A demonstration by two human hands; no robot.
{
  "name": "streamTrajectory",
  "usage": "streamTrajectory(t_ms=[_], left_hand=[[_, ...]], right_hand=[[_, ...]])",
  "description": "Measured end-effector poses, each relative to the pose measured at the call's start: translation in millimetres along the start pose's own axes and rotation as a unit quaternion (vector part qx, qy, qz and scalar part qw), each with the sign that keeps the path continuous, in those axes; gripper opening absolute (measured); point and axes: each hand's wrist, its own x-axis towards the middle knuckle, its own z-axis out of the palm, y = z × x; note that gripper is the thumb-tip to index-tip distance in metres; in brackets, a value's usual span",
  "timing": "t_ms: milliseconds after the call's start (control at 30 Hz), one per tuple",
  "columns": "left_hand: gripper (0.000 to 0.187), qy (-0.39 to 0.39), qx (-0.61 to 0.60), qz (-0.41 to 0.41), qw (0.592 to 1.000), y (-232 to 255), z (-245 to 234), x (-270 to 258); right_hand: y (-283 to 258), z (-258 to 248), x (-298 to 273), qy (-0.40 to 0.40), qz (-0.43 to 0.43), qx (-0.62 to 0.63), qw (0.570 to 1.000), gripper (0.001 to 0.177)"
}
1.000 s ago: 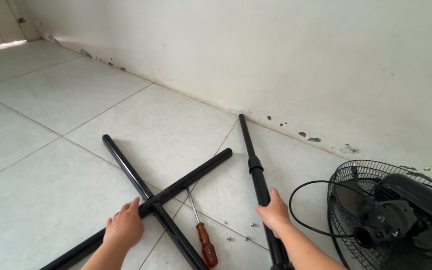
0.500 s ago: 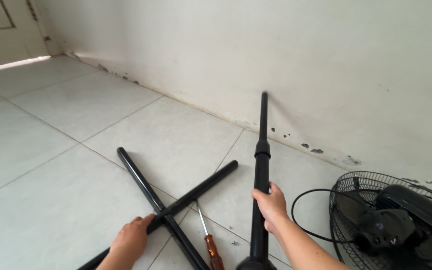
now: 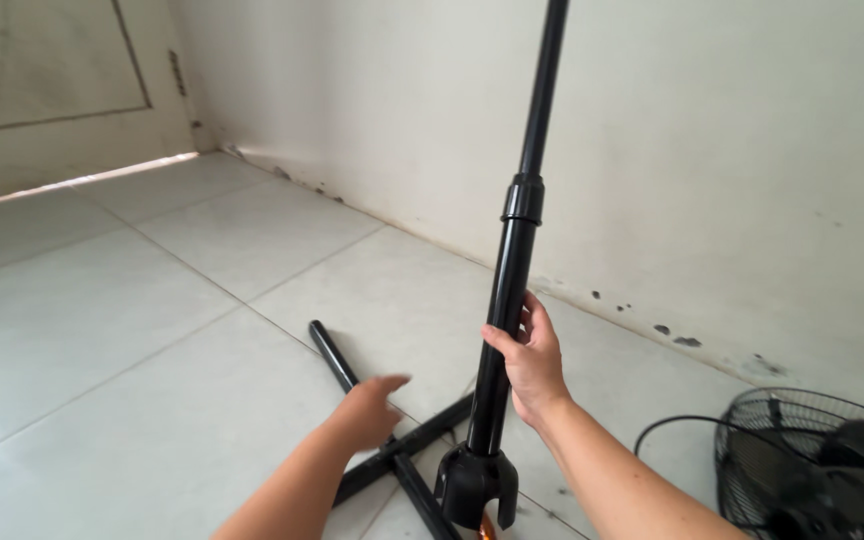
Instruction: The person assembles a standing electric fan by attaching the vertical pole to the base and securing it with a screwdriver. They then attach the motor head to the pole and tighten it.
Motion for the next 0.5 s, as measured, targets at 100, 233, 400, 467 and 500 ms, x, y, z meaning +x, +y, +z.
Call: streamTrajectory(t_ms=[100,233,400,467,500], left_hand=[[0.07,-0.029,-0.101,0.009,0.994,40,-32,6],[0.069,-0.028,-0.17,0.075,0.982,82,-53,-4],[0.064,-0.002,-0.212,0.066,0.975,97,-62,-21],[0.063,0.009,-0.213,0.051,0.976,96,-60,-25],[0.062,0.013,-0.217,0.055,0.974,95,-59,-26]], right_hand=[[-11,22,-9,-0.049,-0.006,0.024,0.999,0.075],[-22,47,-25,-0.094,0.005,0.007,0.996,0.074],[-30,63,-37,-0.133,0.036,0.018,0.99,0.073],[-30,63,-38,-0.141,0.028,0.023,0.989,0.073],[-28,64,-39,-0.145,0.024,0.025,0.989,0.073]])
